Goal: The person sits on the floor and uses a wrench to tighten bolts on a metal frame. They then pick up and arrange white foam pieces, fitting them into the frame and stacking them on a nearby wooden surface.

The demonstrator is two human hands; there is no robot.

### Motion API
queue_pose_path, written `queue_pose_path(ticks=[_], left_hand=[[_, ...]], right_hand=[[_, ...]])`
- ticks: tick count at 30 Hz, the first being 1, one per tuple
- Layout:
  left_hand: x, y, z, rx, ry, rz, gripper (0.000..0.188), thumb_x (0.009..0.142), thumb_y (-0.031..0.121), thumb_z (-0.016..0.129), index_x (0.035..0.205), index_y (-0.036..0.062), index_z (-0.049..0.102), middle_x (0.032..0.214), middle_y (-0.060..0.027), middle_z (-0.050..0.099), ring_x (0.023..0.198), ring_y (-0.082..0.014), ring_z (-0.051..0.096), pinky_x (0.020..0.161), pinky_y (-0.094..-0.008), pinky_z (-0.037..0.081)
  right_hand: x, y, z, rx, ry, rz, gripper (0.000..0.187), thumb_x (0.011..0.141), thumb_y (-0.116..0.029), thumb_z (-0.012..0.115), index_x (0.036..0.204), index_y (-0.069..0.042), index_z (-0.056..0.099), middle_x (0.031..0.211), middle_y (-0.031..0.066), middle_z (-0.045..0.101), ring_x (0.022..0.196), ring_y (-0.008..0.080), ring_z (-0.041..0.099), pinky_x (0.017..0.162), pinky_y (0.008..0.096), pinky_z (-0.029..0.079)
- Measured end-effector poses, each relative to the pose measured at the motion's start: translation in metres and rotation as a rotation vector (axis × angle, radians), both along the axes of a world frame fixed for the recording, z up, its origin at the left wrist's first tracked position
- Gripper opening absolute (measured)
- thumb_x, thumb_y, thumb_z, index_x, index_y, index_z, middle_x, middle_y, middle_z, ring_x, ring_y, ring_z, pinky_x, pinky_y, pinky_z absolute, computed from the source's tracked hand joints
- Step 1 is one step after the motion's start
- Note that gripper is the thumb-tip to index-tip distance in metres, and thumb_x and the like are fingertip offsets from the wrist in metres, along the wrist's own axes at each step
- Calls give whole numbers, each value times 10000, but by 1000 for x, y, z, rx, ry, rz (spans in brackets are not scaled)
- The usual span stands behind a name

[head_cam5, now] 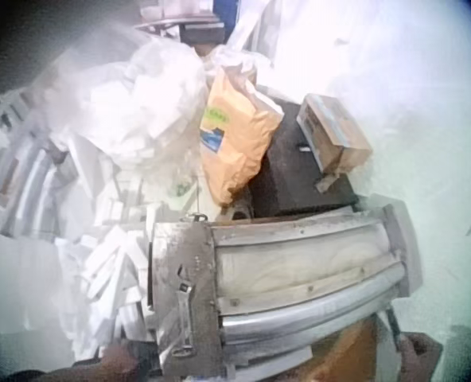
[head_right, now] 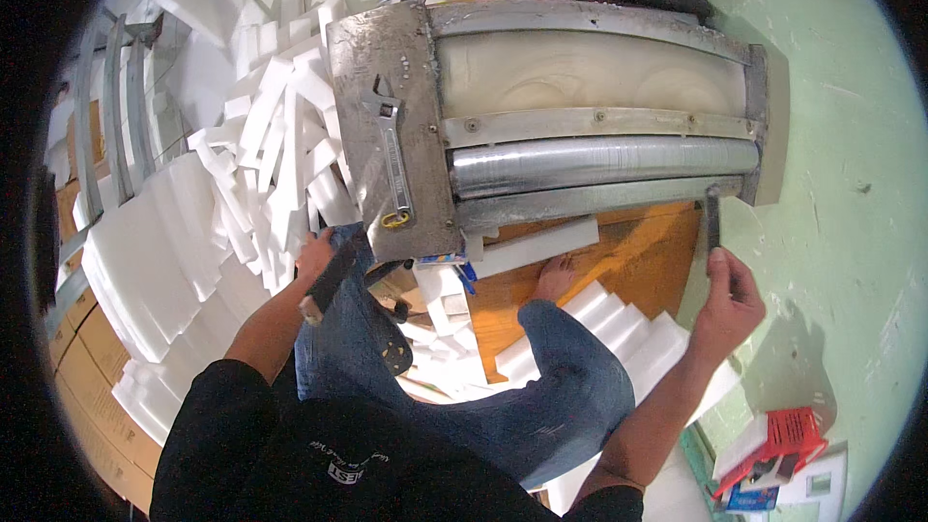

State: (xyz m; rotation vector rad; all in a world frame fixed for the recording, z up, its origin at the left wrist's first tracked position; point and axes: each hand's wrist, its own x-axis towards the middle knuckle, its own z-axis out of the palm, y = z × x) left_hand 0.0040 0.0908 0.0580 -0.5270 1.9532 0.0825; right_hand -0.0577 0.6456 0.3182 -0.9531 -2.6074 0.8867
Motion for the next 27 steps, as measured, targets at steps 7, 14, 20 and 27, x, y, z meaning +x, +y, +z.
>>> queue_pose_path(ticks=[7,14,20,27], left_hand=[[1,-10,8,82,-71,-63,942,710,429,863,1538,224,462,1530,-180,419,1367,-433,511,1064,-668,456],[-7,-17,1,136,-96,-169,919,705,439,872,1519,241,495,1505,-158,457,1351,-410,534,1052,-617,479],[-17,-23,3,153,-136,-190,923,699,433,868,1521,248,492,1489,-150,472,1340,-417,544,1021,-621,494],[-13,-35,-5,177,-140,-176,925,688,435,862,1515,248,493,1500,-155,463,1342,-429,535,1025,-652,481]], right_hand=[[17,-95,7,-158,-9,-170,234,914,-123,819,1080,35,769,922,72,749,828,118,663,787,249,521],[7,-195,-15,-393,-183,-131,210,888,-96,821,1061,15,778,901,45,750,772,99,639,741,239,505],[-42,-295,-60,-412,-312,64,181,843,-156,830,970,-34,790,842,55,753,779,152,666,755,305,516],[-53,-338,-98,-375,-317,188,161,831,-192,822,901,-54,779,839,91,755,823,264,677,801,399,517]])
